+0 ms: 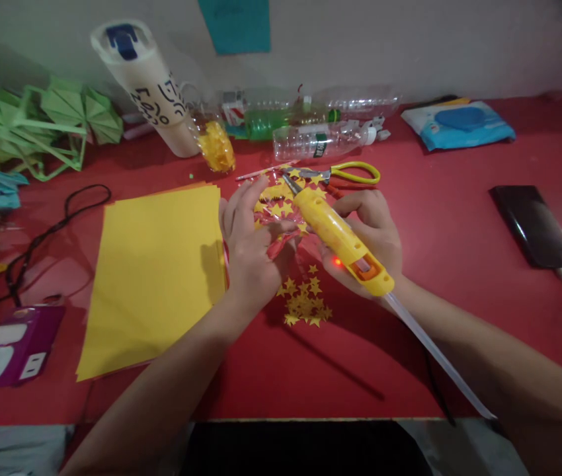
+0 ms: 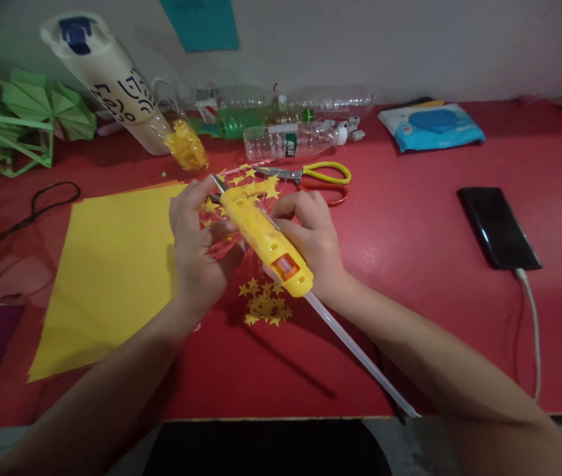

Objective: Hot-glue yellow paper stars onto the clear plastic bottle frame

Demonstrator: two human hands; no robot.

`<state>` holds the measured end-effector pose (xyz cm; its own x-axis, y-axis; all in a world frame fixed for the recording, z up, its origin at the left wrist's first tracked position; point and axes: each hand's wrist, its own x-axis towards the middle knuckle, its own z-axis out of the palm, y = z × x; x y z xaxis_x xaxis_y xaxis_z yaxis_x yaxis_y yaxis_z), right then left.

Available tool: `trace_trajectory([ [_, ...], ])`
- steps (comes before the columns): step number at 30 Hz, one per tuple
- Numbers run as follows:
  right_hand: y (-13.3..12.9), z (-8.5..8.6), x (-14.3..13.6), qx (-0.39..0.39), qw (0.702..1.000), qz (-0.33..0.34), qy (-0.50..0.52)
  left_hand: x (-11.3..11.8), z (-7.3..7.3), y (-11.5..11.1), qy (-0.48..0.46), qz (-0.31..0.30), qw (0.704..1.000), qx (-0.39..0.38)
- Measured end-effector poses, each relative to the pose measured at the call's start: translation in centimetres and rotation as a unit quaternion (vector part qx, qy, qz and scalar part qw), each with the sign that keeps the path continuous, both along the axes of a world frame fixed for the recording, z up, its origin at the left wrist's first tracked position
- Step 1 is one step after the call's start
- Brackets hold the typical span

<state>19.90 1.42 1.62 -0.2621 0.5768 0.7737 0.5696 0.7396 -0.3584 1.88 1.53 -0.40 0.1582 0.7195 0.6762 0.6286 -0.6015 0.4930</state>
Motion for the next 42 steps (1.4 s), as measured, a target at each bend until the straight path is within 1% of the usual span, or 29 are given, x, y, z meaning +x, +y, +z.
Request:
trace_trajectory([
  [3,-0.2,0.6,0.2,-0.032,0.999,-0.023,0.019,0.0,0.1,0.2,0.013,0.021,0.997,0.071],
  [5,-0.4,0.9,0.4,-0.059,0.998,-0.015,0.035,0.1,0.5,0.1,0.031,0.044,0.995,0.087],
  [8,-0.6,1.3,0.6,-0.097,0.993,-0.008,0.06,0.1,1.2,-0.4,0.04,0.052,0.995,0.073],
  [11,-0.7,1.5,0.7,-0.128,0.988,-0.027,0.086,0.0,1.7,-0.7,0.032,0.017,0.998,0.045],
  [14,-0.8,1.7,0.7,-0.178,0.976,-0.036,0.124,-0.2,1.7,-0.8,0.031,-0.012,0.998,0.056],
  [16,-0.9,1.8,0.8,-0.217,0.964,-0.039,0.147,-0.2,1.5,-0.8,0.042,-0.014,0.997,0.063],
  [19,-0.7,1.9,0.9,-0.257,0.949,-0.047,0.175,-0.3,1.5,-0.7,0.042,-0.009,0.998,0.04],
  [22,-0.2,1.7,1.3,-0.267,0.94,-0.044,0.205,-0.4,1.7,-0.8,0.008,-0.025,0.999,0.019],
  [25,0.2,1.6,2.0,-0.285,0.932,-0.035,0.223,-0.7,2.2,-1.0,-0.016,-0.027,0.999,0.031],
  [29,0.2,2.2,2.4,-0.316,0.917,-0.044,0.238,-1.7,2.8,-0.8,-0.055,0.014,0.997,0.059],
  [33,-0.1,3.3,2.3,-0.328,0.908,-0.06,0.255,-2.9,2.9,0.1,-0.13,0.076,0.986,0.068],
  [35,-0.1,3.5,2.5,-0.321,0.912,-0.068,0.248,-3.4,2.7,0.4,-0.167,0.092,0.98,0.056],
  [38,0.1,3.3,3.3,-0.302,0.926,-0.095,0.203,-4.1,2.5,0.3,-0.203,0.08,0.976,0.02],
  [40,0.2,2.9,4.2,-0.3,0.93,-0.124,0.17,-4.5,2.2,-0.1,-0.211,0.072,0.975,-0.017],
  [42,0.0,2.4,5.1,-0.294,0.931,-0.151,0.157,-4.9,1.9,-0.4,-0.212,0.077,0.973,-0.057],
])
